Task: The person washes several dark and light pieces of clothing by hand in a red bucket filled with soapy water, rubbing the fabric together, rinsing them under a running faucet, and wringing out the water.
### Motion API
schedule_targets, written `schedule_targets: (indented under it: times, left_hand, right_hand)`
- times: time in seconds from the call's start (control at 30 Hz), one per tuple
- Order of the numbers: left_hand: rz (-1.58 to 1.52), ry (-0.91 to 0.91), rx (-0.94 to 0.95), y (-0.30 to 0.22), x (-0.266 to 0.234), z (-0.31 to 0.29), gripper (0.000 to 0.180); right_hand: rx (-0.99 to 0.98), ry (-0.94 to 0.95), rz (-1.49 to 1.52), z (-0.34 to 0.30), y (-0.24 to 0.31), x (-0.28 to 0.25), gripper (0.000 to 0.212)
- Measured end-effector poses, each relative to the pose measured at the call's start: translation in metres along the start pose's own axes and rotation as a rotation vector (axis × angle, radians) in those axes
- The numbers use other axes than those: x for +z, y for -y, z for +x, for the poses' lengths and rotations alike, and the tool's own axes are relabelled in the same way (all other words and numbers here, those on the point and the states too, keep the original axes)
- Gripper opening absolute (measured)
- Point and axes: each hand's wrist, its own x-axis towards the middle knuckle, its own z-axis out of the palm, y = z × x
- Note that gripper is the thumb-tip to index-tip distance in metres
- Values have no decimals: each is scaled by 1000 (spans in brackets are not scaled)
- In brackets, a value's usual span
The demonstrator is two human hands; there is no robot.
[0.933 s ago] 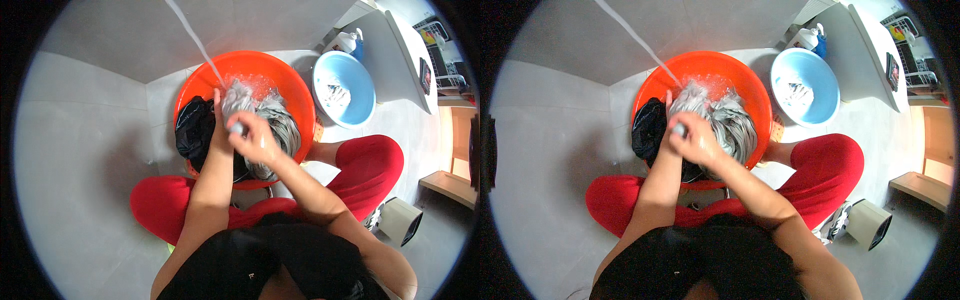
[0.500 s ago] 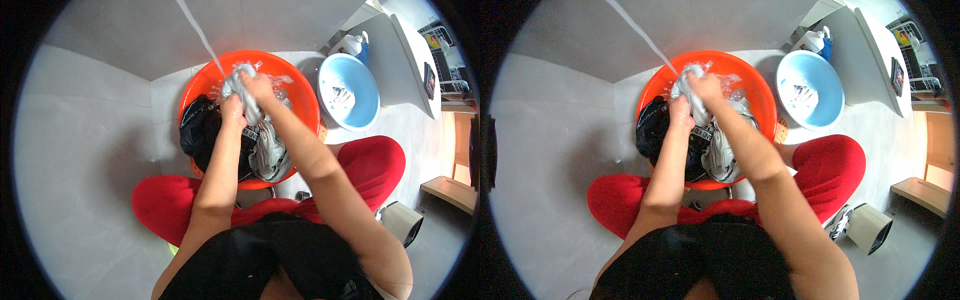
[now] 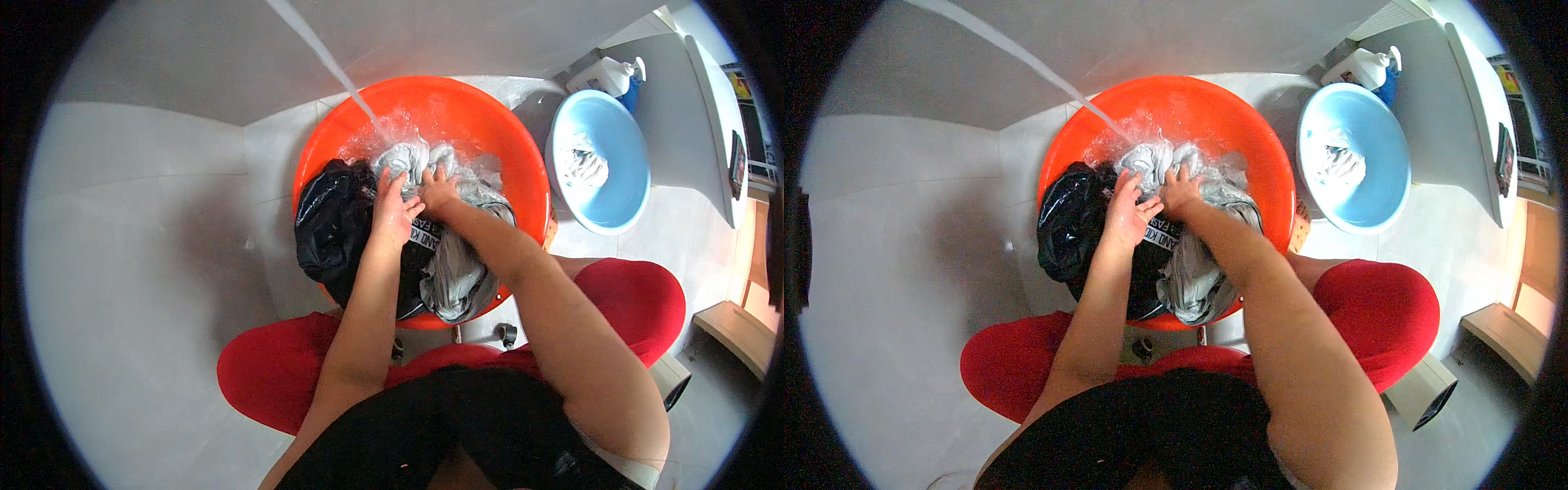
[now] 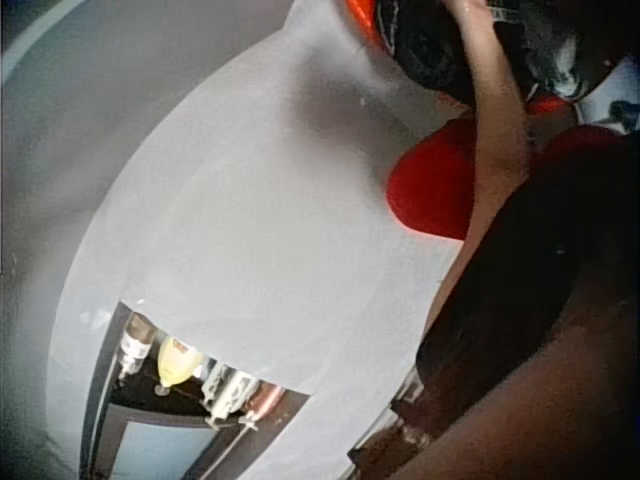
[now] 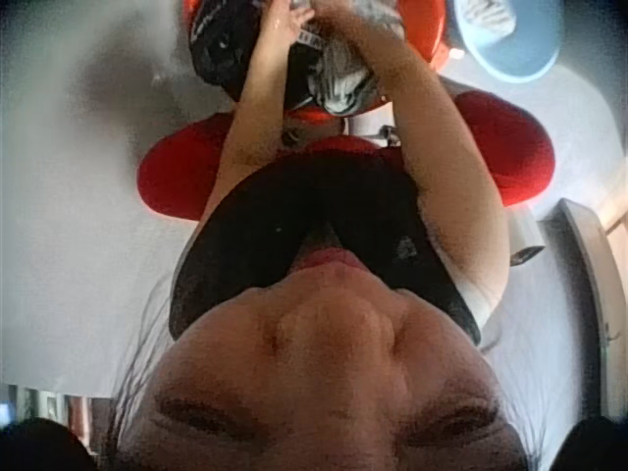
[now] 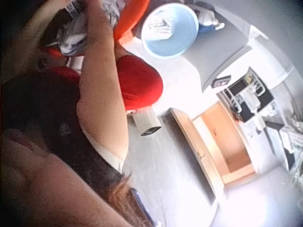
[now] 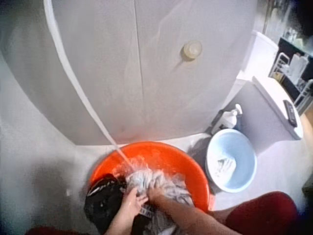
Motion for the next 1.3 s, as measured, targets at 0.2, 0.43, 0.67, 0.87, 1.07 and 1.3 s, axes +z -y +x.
schedule_targets:
  times: [0.2, 0.43, 0.67, 0.87, 1.07, 1.3]
  left_hand:
    - [-4, -49, 10, 1, 1, -3, 79]
    - [-177, 247, 21, -30, 15, -13, 102]
    - [-548, 1066, 51, -39, 19, -18, 66]
    - [-420, 776, 67, -27, 24, -42, 60]
    - [-222, 293, 235, -28, 45, -59, 51]
    - [303, 194, 435, -35, 40, -24, 52]
  right_hand:
    - [490, -317, 443, 18, -33, -67, 43]
    - [-350, -577, 1210, -107, -19, -153, 32]
    - [-297, -918, 819, -211, 55, -145, 77]
    - [-65, -960, 535, -185, 89, -138, 64]
    - [133, -462, 908, -116, 36, -192, 51]
    - [336, -391, 1186, 1, -78, -107, 60]
